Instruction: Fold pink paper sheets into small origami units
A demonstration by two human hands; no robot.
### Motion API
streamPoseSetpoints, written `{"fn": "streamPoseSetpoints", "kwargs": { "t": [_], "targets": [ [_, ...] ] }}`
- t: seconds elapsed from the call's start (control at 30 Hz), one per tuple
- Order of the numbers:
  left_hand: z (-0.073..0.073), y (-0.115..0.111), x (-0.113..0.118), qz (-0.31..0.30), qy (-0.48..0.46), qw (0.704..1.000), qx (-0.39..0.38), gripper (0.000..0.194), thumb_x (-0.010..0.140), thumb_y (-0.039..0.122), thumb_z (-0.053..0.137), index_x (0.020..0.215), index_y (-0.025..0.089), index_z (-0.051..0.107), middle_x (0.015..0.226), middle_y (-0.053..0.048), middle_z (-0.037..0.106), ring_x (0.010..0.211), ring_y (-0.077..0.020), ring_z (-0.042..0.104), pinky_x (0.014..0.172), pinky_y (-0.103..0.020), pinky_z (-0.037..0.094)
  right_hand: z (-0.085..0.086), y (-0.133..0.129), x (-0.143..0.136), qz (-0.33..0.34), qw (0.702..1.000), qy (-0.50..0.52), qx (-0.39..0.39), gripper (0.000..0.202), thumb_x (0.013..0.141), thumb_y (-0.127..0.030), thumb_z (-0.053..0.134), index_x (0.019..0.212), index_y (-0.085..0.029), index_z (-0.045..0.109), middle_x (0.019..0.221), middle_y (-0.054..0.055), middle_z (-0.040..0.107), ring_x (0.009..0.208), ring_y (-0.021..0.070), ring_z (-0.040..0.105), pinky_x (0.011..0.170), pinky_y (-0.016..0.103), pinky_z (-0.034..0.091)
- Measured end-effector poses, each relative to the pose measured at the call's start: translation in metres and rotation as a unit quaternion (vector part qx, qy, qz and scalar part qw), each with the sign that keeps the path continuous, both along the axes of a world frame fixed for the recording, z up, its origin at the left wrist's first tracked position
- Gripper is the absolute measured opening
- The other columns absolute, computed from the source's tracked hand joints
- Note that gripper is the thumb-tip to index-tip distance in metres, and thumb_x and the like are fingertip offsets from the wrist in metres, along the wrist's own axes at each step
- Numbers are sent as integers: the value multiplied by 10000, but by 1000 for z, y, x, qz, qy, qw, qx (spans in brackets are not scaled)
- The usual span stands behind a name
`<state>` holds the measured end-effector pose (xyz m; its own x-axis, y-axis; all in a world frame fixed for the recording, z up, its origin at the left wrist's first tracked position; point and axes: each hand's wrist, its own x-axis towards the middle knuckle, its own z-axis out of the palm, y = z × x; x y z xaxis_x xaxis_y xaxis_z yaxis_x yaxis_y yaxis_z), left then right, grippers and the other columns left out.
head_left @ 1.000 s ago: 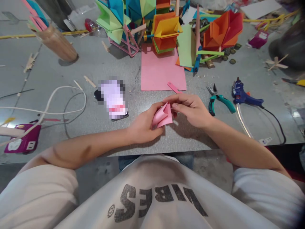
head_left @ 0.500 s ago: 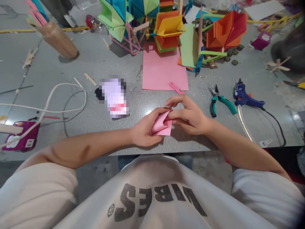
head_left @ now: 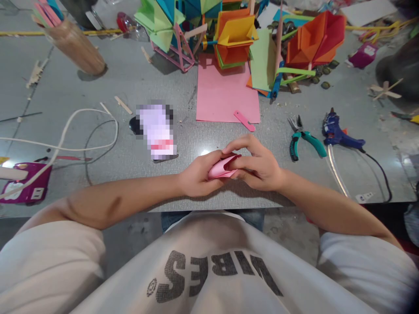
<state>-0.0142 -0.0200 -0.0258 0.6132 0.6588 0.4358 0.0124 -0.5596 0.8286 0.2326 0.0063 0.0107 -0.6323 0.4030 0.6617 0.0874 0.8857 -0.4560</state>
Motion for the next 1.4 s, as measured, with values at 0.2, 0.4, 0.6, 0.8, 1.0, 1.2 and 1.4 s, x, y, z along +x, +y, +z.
{"fn": "streamPoseSetpoints", "kwargs": {
  "t": [0.2,0.4,0.6,0.8,1.0,1.2,1.4],
  "targets": [
    [4,-1,2,26,12,1000,-4,371,1032,359,725,1363,219,632,1192,-108,816,974,-236,788,841,-361,612,0,-9,-5,-54,998,15,-13,103,1104,-360,716,1178,-322,777,1258,90,747,1131,279,747,918,494,671],
    [4,-3,0,33,13,999,-8,396,1036,379,719,1392,226,637,1207,-124,823,977,-251,800,867,-397,634,-3,-3,0,-88,996,20,3,148,1036,-426,819,1149,-335,793,1242,82,760,1082,281,746,898,504,659],
    [5,-2,-1,31,3,999,28,399,1055,337,703,1427,226,613,1276,-137,819,1033,-242,813,889,-390,644,-5,8,4,-55,998,34,22,147,1048,-420,810,1163,-332,789,1281,76,760,1102,264,746,896,467,657],
    [0,-1,-2,58,15,997,49,459,1014,311,699,1454,230,602,1308,-143,802,1055,-251,796,904,-404,642,-2,8,6,-65,997,10,42,134,1049,-406,807,1178,-369,806,1248,63,779,1101,278,755,921,484,650],
    [-4,1,-2,74,-2,995,74,492,1006,324,712,1473,243,583,1288,-138,790,1056,-252,780,915,-410,634,-1,5,4,-66,997,8,35,146,1075,-384,776,1219,-374,795,1249,63,793,1104,276,764,924,483,649],
    [3,-2,-1,75,-9,996,46,460,1014,298,700,1463,247,613,1297,-132,797,1081,-261,789,934,-432,642,1,14,10,-67,997,20,39,301,1019,-433,836,1310,-388,780,1261,63,794,1102,302,762,948,512,652],
    [8,-2,-1,77,-10,997,27,415,1052,343,696,1452,245,639,1298,-135,808,1076,-264,798,937,-446,646,5,16,13,-52,998,10,47,234,1086,-333,738,1318,-335,768,1261,88,785,1131,295,768,945,500,657]
  ]
}}
